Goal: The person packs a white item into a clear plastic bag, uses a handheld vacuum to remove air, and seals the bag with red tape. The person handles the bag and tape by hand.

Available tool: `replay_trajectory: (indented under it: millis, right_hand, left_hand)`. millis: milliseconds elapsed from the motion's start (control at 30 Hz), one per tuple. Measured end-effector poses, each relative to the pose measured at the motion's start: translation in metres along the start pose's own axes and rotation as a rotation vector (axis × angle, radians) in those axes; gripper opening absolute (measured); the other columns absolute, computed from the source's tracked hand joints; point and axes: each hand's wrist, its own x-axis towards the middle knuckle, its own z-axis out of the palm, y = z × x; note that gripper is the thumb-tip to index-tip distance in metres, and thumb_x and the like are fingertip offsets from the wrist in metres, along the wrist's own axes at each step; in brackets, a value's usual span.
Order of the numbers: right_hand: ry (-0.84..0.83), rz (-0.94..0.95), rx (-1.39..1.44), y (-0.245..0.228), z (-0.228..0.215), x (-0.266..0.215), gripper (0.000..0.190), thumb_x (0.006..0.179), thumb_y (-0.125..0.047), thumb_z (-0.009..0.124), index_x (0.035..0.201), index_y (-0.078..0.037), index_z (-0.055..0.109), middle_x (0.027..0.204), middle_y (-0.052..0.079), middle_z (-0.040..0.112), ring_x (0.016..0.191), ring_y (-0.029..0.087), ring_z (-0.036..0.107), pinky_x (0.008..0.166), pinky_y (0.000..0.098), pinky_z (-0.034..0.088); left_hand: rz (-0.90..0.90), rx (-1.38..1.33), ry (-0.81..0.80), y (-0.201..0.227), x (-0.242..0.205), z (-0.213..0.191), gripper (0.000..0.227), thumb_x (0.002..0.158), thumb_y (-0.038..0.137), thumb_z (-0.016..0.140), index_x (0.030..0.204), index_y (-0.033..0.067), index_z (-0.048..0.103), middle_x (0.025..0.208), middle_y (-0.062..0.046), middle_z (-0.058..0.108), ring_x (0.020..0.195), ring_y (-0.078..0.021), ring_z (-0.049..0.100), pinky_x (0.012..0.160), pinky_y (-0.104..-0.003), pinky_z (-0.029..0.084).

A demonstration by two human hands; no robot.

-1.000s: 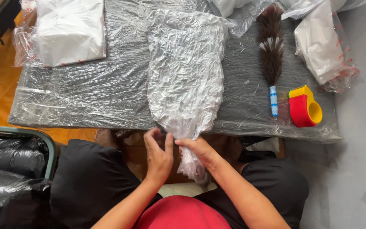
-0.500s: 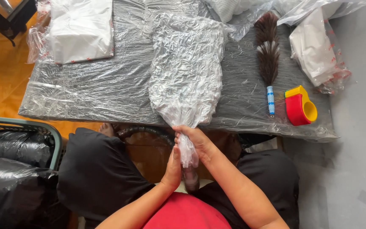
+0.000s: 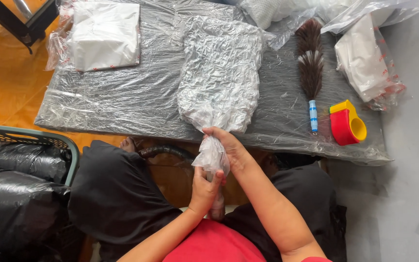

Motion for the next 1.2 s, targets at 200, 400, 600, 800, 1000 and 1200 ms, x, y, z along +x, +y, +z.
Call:
replay_trajectory:
  millis: [200, 400, 600, 800, 1000, 1200]
  right_hand:
    - [0.021, -0.021, -0.018, -0.006, 0.006, -0.008, 0.019, 0.082, -0.023, 0.075, 0.075, -0.013, 0.06, 0.062, 0.001, 0.058, 0.051, 0.015, 0.056, 0.053, 0.0295, 0.047]
    - [0.024, 0.047, 0.101, -0.014, 0.005, -0.002, 0.015, 0.078, -0.016, 0.079, 0.073, -0.006, 0.068, 0.067, 0.007, 0.068, 0.06, 0.02, 0.071, 0.07, 0.0339, 0.06]
    - [0.02, 0.014, 0.115, -0.012, 0.004, -0.003, 0.015, 0.078, -0.013, 0.08, 0.075, -0.003, 0.069, 0.068, 0.008, 0.069, 0.063, 0.022, 0.072, 0.074, 0.0364, 0.061]
    - [0.007, -0.033, 0.141, -0.014, 0.009, -0.005, 0.014, 0.079, -0.007, 0.08, 0.075, -0.001, 0.068, 0.07, 0.009, 0.069, 0.065, 0.023, 0.073, 0.077, 0.0391, 0.061]
    - [-0.027, -0.059, 0.087, -0.019, 0.0, 0.007, 0.015, 0.079, -0.013, 0.079, 0.084, -0.003, 0.069, 0.073, 0.009, 0.069, 0.066, 0.023, 0.071, 0.072, 0.0387, 0.059]
    - [-0.042, -0.087, 0.035, -0.024, 0.001, 0.008, 0.017, 0.08, -0.015, 0.078, 0.093, -0.007, 0.068, 0.078, 0.007, 0.069, 0.067, 0.022, 0.068, 0.068, 0.037, 0.058]
  left_hand:
    - [-0.02, -0.061, 0.069, 0.029, -0.011, 0.008, 0.068, 0.074, 0.035, 0.085, 0.129, 0.0097, 0.056, 0.105, -0.007, 0.074, 0.089, -0.0135, 0.068, 0.081, -0.029, 0.055]
    - [-0.06, 0.0, 0.148, 0.041, -0.015, 0.006, 0.059, 0.073, 0.033, 0.093, 0.118, 0.0118, 0.06, 0.073, -0.009, 0.075, 0.064, -0.0174, 0.075, 0.064, -0.033, 0.061]
    - [0.025, 0.012, 0.192, 0.027, -0.016, 0.007, 0.056, 0.076, 0.031, 0.091, 0.121, 0.0107, 0.064, 0.07, -0.012, 0.074, 0.06, -0.0187, 0.073, 0.061, -0.035, 0.06]
    - [0.036, 0.037, 0.205, -0.004, -0.013, 0.009, 0.042, 0.079, 0.031, 0.088, 0.108, 0.0098, 0.066, 0.067, -0.012, 0.073, 0.057, -0.0164, 0.069, 0.058, -0.034, 0.057]
    - [0.082, 0.163, 0.169, 0.004, -0.024, 0.008, 0.074, 0.079, 0.039, 0.081, 0.141, 0.0093, 0.054, 0.104, -0.015, 0.078, 0.092, -0.0233, 0.075, 0.08, -0.038, 0.057]
    - [0.151, 0.264, 0.146, 0.003, -0.027, 0.005, 0.064, 0.082, 0.039, 0.075, 0.136, 0.0083, 0.058, 0.106, -0.007, 0.077, 0.093, -0.02, 0.072, 0.084, -0.034, 0.055]
